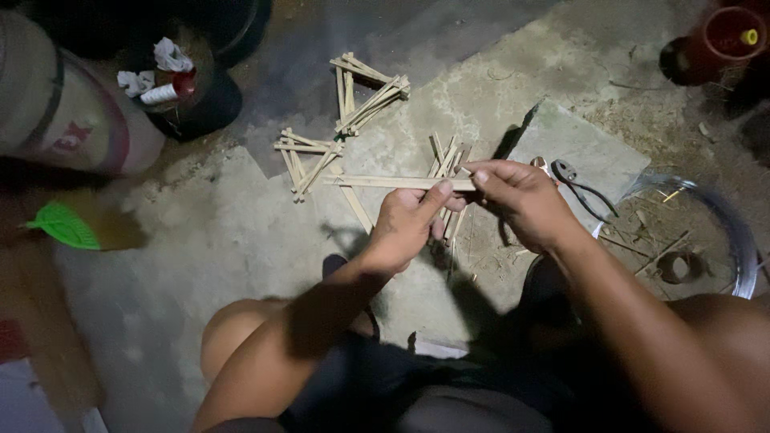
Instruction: The person sits on the floor assembling small triangular frames from thin wooden sticks. They hold sticks together, hammer nails to join them, use pliers to grip or trim fasteners, and set completed triangular frames aside while stacking loose sticks.
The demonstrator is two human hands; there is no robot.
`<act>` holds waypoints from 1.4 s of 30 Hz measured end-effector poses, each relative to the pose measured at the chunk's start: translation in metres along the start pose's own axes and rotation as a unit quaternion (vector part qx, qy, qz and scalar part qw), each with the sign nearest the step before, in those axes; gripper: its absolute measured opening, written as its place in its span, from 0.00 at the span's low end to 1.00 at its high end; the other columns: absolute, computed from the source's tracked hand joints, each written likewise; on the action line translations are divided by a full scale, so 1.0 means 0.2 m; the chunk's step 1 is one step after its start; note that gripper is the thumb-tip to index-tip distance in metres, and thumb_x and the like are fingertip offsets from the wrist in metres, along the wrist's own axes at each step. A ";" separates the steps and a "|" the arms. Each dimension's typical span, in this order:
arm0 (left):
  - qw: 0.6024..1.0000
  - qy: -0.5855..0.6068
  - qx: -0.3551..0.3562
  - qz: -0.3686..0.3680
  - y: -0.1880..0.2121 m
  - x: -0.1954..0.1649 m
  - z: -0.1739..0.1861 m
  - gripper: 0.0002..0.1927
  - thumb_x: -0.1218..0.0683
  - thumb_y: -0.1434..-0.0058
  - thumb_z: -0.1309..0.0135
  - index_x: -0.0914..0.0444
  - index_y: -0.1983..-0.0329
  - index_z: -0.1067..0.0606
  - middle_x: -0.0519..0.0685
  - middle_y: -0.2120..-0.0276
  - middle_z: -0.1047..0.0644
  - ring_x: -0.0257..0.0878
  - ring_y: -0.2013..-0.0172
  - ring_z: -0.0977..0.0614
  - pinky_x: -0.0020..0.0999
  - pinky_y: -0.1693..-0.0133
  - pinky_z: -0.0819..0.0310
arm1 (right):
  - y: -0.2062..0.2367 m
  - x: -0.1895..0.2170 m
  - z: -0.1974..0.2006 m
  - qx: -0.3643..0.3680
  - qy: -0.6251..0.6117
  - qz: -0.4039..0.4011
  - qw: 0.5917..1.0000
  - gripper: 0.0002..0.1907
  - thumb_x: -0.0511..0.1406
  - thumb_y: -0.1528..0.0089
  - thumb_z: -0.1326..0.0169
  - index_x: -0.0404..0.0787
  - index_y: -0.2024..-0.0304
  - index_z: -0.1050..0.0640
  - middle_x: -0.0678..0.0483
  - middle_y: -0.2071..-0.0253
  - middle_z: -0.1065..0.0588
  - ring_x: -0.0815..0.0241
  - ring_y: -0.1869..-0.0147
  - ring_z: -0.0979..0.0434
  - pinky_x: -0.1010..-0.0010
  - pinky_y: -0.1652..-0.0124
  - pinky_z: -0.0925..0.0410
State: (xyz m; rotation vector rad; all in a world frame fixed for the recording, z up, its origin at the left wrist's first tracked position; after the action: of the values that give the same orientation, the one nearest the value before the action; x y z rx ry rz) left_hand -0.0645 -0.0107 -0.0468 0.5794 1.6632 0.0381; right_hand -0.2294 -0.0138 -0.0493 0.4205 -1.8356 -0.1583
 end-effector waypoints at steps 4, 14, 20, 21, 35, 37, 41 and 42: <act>0.999 0.013 0.020 -0.042 -0.01 -0.05 -0.02 0.18 0.48 0.28 0.51 0.68 0.51 0.20 0.50 0.65 0.17 0.31 0.77 0.26 0.27 0.75 0.32 | -0.01 -0.01 0.01 0.036 -0.093 -0.047 0.994 0.17 0.37 0.34 0.47 0.32 0.46 0.22 0.48 0.54 0.19 0.58 0.50 0.19 0.67 0.45 0.28; 1.000 -0.004 0.027 0.013 0.03 -0.01 0.00 0.19 0.48 0.28 0.50 0.69 0.50 0.20 0.51 0.66 0.18 0.30 0.78 0.26 0.25 0.78 0.39 | -0.01 -0.05 0.01 0.046 -0.071 -0.031 0.996 0.13 0.32 0.35 0.43 0.34 0.49 0.21 0.49 0.55 0.21 0.58 0.52 0.22 0.65 0.50 0.30; 0.998 -0.017 0.020 0.056 0.00 0.02 0.02 0.19 0.47 0.31 0.51 0.66 0.49 0.22 0.52 0.62 0.16 0.31 0.75 0.20 0.26 0.73 0.33 | -0.02 -0.09 0.02 0.025 -0.120 -0.044 0.991 0.11 0.30 0.36 0.44 0.33 0.51 0.21 0.48 0.55 0.20 0.56 0.51 0.20 0.65 0.48 0.28; 0.997 -0.023 0.018 0.065 -0.01 0.04 0.03 0.20 0.47 0.31 0.51 0.66 0.48 0.22 0.52 0.62 0.16 0.31 0.74 0.19 0.26 0.71 0.31 | -0.02 -0.09 0.02 0.021 -0.123 -0.043 0.991 0.11 0.30 0.36 0.44 0.32 0.52 0.21 0.47 0.55 0.20 0.55 0.51 0.19 0.65 0.48 0.28; 0.999 -0.042 0.016 0.017 -0.07 0.08 0.05 0.21 0.47 0.31 0.50 0.69 0.50 0.21 0.50 0.65 0.16 0.33 0.75 0.23 0.29 0.70 0.27 | -0.02 -0.08 0.00 -0.009 -0.121 -0.041 0.992 0.11 0.27 0.36 0.45 0.31 0.51 0.22 0.45 0.56 0.21 0.52 0.52 0.19 0.63 0.48 0.27; 0.999 -0.038 0.017 0.020 -0.07 0.07 0.04 0.21 0.47 0.30 0.50 0.69 0.52 0.20 0.50 0.65 0.16 0.32 0.75 0.23 0.29 0.71 0.28 | -0.02 -0.09 0.01 -0.021 -0.121 -0.044 0.992 0.11 0.27 0.36 0.45 0.30 0.51 0.22 0.44 0.56 0.20 0.51 0.52 0.19 0.63 0.49 0.28; 0.998 -0.045 0.008 0.044 -0.05 0.07 0.03 0.21 0.47 0.29 0.50 0.70 0.55 0.18 0.50 0.67 0.17 0.32 0.77 0.25 0.29 0.74 0.33 | -0.01 -0.10 0.01 -0.032 -0.127 -0.038 0.991 0.12 0.28 0.36 0.45 0.29 0.51 0.22 0.44 0.56 0.20 0.51 0.54 0.18 0.63 0.50 0.27; 0.998 -0.047 0.002 0.051 -0.05 0.07 0.03 0.21 0.47 0.29 0.50 0.70 0.56 0.18 0.50 0.68 0.17 0.32 0.78 0.27 0.29 0.75 0.34 | -0.01 -0.10 0.01 -0.031 -0.125 -0.036 0.991 0.12 0.28 0.36 0.45 0.29 0.50 0.22 0.45 0.56 0.19 0.52 0.53 0.18 0.63 0.49 0.27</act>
State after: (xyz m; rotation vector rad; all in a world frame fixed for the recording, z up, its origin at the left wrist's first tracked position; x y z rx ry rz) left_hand -0.0625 -0.0148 -0.0647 0.6587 1.5420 0.0810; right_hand -0.2271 -0.0083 -0.0681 0.4387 -2.0570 -0.3300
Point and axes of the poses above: each hand's wrist, its own y-axis away from the middle knuckle, its own z-axis out of the back of the hand, x = y × z, the point moved 8 cm from there along -y, towards the middle knuckle
